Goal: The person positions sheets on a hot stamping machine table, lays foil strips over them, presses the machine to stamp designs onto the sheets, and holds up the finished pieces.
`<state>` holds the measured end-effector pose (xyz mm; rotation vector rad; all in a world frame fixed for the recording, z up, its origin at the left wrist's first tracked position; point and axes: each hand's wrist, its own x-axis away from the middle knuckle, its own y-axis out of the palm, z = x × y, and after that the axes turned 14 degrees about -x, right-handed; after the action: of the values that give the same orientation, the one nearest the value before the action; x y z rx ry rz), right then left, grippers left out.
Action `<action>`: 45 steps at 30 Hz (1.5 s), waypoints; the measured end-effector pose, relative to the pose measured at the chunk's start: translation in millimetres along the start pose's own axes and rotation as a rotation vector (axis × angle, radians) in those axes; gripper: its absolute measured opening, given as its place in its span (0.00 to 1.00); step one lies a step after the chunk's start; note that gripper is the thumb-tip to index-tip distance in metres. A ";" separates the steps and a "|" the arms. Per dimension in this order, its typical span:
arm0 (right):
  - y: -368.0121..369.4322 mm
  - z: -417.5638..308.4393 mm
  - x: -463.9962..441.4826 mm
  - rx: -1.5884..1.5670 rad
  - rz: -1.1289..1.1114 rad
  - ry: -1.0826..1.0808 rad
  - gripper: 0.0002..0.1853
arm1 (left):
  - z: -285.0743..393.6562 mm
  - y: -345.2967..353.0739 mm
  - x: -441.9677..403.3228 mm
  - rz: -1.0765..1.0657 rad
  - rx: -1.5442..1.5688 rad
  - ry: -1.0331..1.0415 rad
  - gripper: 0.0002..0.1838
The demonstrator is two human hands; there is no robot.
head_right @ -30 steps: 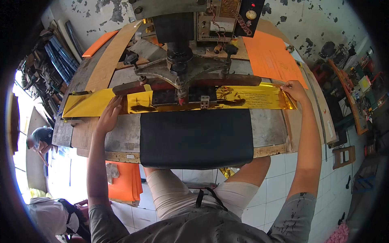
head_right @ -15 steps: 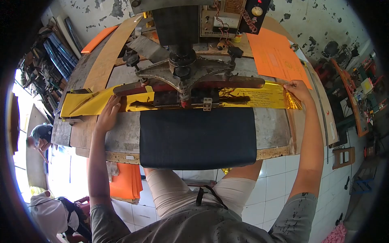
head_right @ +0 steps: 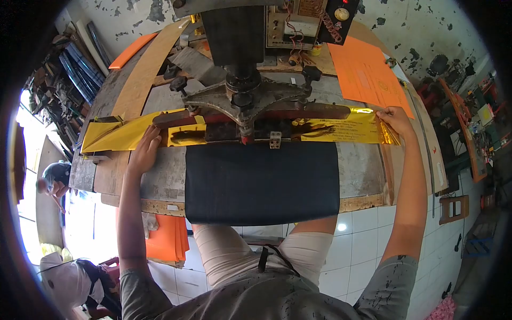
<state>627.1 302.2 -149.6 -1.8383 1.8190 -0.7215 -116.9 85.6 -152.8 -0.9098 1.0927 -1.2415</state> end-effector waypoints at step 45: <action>194.0 -145.5 208.2 0.274 -0.024 -0.604 0.24 | 124.5 28.5 143.7 0.306 -0.131 0.142 0.28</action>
<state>383.5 95.5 -154.1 -1.6605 1.2438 -0.3423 9.7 -58.3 -167.5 -0.7259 1.3834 -1.0010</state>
